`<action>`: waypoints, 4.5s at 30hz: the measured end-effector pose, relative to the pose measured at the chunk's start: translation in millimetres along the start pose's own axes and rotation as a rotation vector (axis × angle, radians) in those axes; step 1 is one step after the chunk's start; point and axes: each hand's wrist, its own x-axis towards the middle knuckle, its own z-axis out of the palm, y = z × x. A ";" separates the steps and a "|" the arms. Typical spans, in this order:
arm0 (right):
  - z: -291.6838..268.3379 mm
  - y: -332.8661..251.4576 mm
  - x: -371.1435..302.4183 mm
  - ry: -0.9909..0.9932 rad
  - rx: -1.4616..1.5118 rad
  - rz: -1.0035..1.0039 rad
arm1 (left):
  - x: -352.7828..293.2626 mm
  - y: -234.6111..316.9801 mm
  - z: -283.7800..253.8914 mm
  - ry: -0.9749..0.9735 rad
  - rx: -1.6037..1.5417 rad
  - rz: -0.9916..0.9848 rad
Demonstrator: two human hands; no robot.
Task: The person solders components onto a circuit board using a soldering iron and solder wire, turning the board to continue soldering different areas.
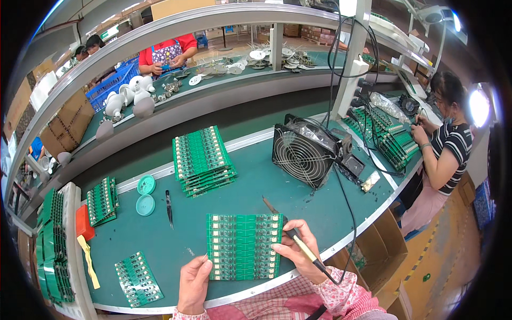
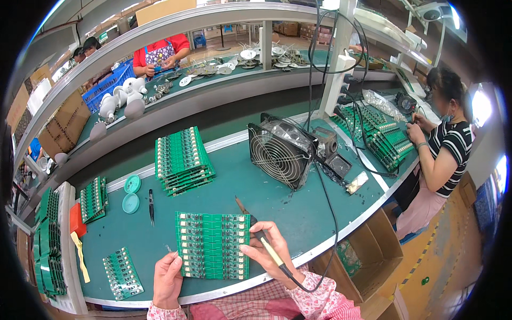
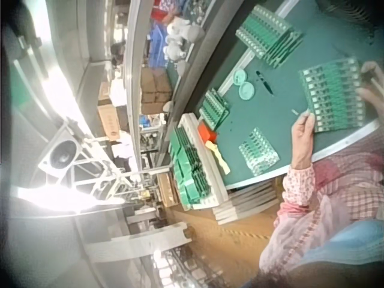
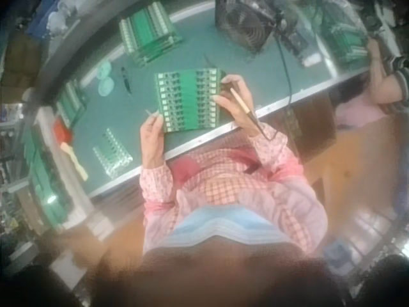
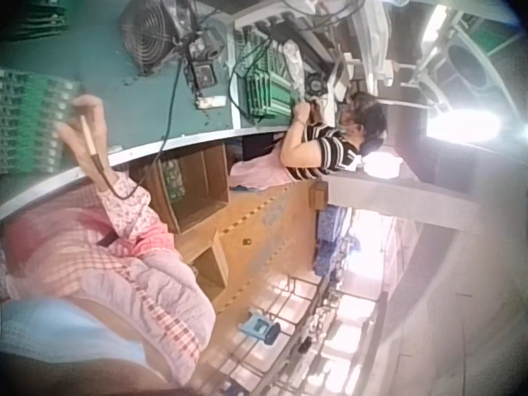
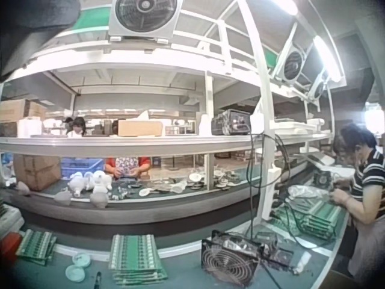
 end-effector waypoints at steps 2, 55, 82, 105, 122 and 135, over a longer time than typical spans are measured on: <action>0.5 -0.8 -0.2 0.009 -0.005 -0.007 | 1.1 -0.9 0.1 0.009 0.018 -0.001; 5.1 -1.5 -10.1 0.153 -0.143 -0.083 | 3.1 -3.4 6.8 0.084 0.160 -0.001; 3.6 2.4 -8.2 0.158 -0.227 -0.122 | 4.5 -3.8 6.0 0.038 0.190 0.024; 8.9 1.0 -6.3 0.205 -0.392 -0.065 | 3.3 3.1 8.9 -0.002 0.141 -0.040; 5.6 1.9 -6.3 0.182 -0.474 -0.091 | 4.0 2.7 8.4 -0.032 0.121 -0.034; 6.6 2.6 -7.2 0.161 -0.455 -0.116 | -2.4 10.2 13.7 -0.026 0.154 -0.039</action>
